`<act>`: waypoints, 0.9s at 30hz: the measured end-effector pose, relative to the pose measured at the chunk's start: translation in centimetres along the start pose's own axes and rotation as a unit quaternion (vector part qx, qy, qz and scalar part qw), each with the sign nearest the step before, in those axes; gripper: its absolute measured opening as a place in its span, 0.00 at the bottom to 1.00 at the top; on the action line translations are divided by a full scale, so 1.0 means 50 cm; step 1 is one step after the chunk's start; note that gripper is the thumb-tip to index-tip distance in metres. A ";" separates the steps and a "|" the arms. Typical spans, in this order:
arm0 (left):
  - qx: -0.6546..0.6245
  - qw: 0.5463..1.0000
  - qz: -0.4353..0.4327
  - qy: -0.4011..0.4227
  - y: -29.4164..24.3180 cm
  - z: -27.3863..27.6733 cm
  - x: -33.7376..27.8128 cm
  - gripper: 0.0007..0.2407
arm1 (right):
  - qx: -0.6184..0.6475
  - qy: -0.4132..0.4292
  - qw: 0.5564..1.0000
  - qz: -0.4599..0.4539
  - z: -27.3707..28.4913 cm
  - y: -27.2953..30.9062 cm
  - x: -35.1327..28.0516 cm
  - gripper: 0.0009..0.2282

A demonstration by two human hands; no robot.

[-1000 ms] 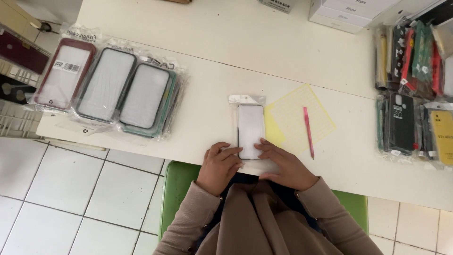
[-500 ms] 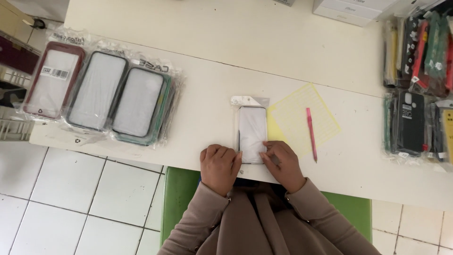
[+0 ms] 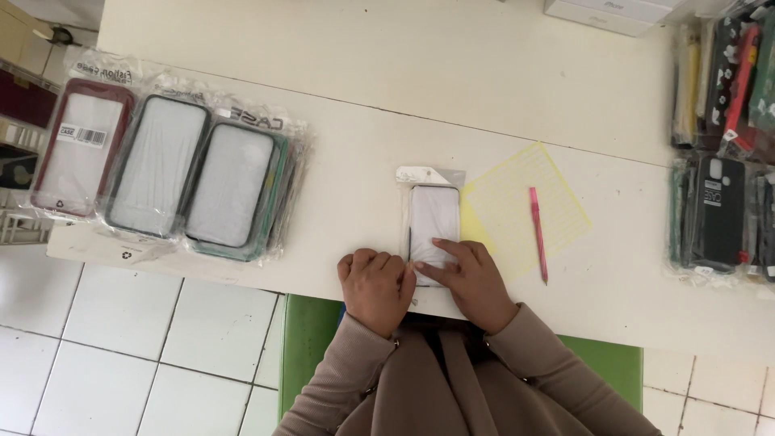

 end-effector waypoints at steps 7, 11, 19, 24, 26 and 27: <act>0.003 1.000 0.006 0.004 -0.003 0.007 0.003 0.15 | -0.014 0.010 1.000 -0.004 0.002 -0.021 -0.041 0.16; -0.007 0.999 0.003 0.036 -0.007 0.021 0.007 0.15 | -0.044 0.003 0.999 -0.021 0.023 -0.034 -0.071 0.14; -0.198 0.972 0.083 0.096 -0.011 0.045 0.008 0.17 | -0.021 -0.061 0.998 0.003 0.076 0.054 -0.003 0.13; -0.322 0.931 0.119 0.124 -0.021 0.066 0.003 0.19 | -0.115 -0.131 0.983 0.060 0.047 0.088 0.029 0.08; -0.352 0.917 0.136 0.130 -0.019 0.067 -0.003 0.19 | -0.130 -0.150 0.979 0.055 0.058 0.090 0.041 0.07; -0.384 0.899 0.155 0.141 -0.019 0.067 -0.009 0.18 | -0.144 -0.165 0.975 0.047 0.065 0.092 0.044 0.07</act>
Point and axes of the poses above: each hand's wrist, its own x-axis towards the middle knuckle, its own z-axis out of the back of the hand, y = z × x, the point moved 2 cm from there along x, towards the middle knuckle, and after that the axes turned 13 degrees about z, right-handed, at the moved point
